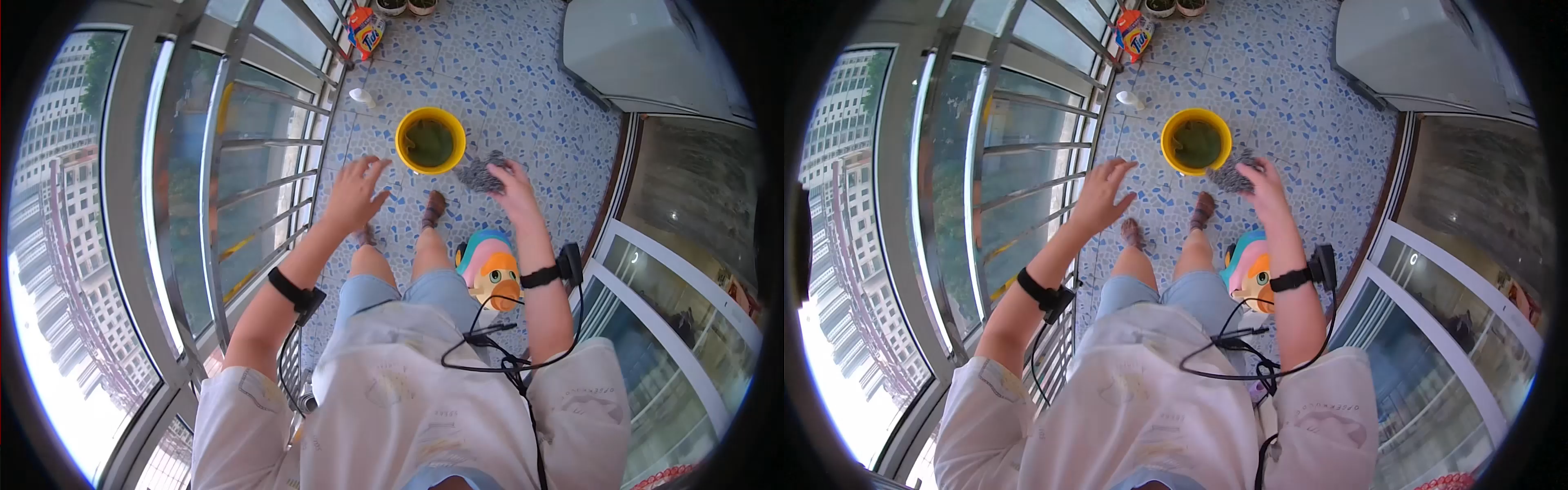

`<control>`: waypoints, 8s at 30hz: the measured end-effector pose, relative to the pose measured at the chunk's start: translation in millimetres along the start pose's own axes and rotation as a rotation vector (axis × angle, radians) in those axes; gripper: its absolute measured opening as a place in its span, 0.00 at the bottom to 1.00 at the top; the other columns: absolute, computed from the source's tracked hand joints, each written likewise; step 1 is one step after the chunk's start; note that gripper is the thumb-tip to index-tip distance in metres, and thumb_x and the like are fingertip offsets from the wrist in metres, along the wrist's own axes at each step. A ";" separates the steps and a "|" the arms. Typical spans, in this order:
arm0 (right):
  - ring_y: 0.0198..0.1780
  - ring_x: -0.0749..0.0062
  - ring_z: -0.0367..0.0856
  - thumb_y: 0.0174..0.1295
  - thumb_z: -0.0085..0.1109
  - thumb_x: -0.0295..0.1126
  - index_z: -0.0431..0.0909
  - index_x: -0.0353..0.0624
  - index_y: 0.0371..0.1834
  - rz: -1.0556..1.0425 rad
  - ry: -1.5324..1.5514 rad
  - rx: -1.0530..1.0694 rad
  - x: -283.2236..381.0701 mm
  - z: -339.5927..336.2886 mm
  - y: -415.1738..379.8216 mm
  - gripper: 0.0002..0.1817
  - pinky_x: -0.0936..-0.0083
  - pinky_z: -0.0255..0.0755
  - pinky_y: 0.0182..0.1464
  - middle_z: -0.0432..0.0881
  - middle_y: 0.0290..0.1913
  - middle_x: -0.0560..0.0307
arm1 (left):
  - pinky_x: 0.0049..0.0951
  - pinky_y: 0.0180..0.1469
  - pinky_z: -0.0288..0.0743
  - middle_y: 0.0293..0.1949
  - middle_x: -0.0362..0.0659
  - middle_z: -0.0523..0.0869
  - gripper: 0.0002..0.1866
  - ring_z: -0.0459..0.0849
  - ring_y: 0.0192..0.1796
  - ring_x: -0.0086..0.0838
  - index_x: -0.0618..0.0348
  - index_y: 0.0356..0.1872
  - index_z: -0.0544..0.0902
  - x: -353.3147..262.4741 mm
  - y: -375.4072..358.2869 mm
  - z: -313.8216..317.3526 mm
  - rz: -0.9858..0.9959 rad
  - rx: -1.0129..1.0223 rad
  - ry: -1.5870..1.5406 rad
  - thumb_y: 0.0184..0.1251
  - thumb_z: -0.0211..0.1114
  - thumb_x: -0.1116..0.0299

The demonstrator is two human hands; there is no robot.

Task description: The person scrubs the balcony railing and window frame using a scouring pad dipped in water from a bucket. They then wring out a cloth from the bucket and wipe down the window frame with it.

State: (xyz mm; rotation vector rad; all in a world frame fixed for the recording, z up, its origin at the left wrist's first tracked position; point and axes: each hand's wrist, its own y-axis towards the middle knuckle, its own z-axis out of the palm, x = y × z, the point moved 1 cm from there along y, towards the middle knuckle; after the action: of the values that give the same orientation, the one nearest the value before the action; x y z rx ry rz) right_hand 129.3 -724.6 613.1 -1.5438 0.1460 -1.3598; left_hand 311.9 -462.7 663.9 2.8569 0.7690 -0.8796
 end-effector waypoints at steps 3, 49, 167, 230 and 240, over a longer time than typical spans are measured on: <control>0.46 0.66 0.80 0.51 0.71 0.33 0.71 0.46 0.51 0.097 -0.298 -0.005 -58.4 -2.6 70.5 0.25 0.63 0.75 0.45 0.79 0.46 0.56 | 0.43 0.60 0.67 0.56 0.44 0.75 0.30 0.74 0.58 0.42 0.48 0.62 0.71 21.3 10.6 60.3 -0.040 0.194 0.072 0.55 0.69 0.65; 0.67 0.43 0.66 0.60 0.57 0.45 0.68 0.50 0.67 0.074 -1.582 0.000 -336.1 -1.2 504.1 0.30 0.52 0.69 0.62 0.63 0.71 0.45 | 0.61 0.75 0.32 0.66 0.38 0.71 0.26 0.55 0.74 0.41 0.44 0.55 0.81 278.3 146.8 410.4 0.279 0.628 0.401 0.67 0.53 0.41; 0.44 0.51 0.79 0.42 0.71 0.27 0.76 0.42 0.38 -0.921 -0.887 -0.163 -161.5 38.3 246.6 0.18 0.64 0.74 0.44 0.78 0.41 0.52 | 0.68 0.65 0.61 0.69 0.52 0.63 0.43 0.62 0.71 0.49 0.52 0.73 0.55 176.7 166.2 248.3 -1.184 0.548 -1.713 0.66 0.47 0.32; 0.32 0.77 0.75 0.53 0.68 0.27 0.75 0.44 0.46 0.073 0.416 0.487 -193.8 45.7 242.3 0.17 0.79 0.68 0.29 0.79 0.35 0.60 | 0.35 0.52 0.74 0.42 0.44 0.82 0.21 0.79 0.48 0.42 0.55 0.41 0.80 118.2 187.2 274.0 0.055 -0.250 -0.587 0.42 0.66 0.86; 0.20 0.87 0.65 0.49 0.71 0.26 0.75 0.48 0.43 0.059 0.091 0.039 -172.4 71.5 227.7 0.18 0.86 0.57 0.19 0.75 0.27 0.66 | 0.36 0.51 0.74 0.42 0.46 0.81 0.20 0.79 0.47 0.44 0.57 0.40 0.81 134.0 181.8 277.3 0.001 -0.294 -0.629 0.41 0.67 0.85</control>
State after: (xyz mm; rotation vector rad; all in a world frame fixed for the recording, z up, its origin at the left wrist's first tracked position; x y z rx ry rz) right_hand 239.4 -674.5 344.7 -1.4347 0.2184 -1.3795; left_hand 351.8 -615.5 343.0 2.1354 0.7301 -1.4181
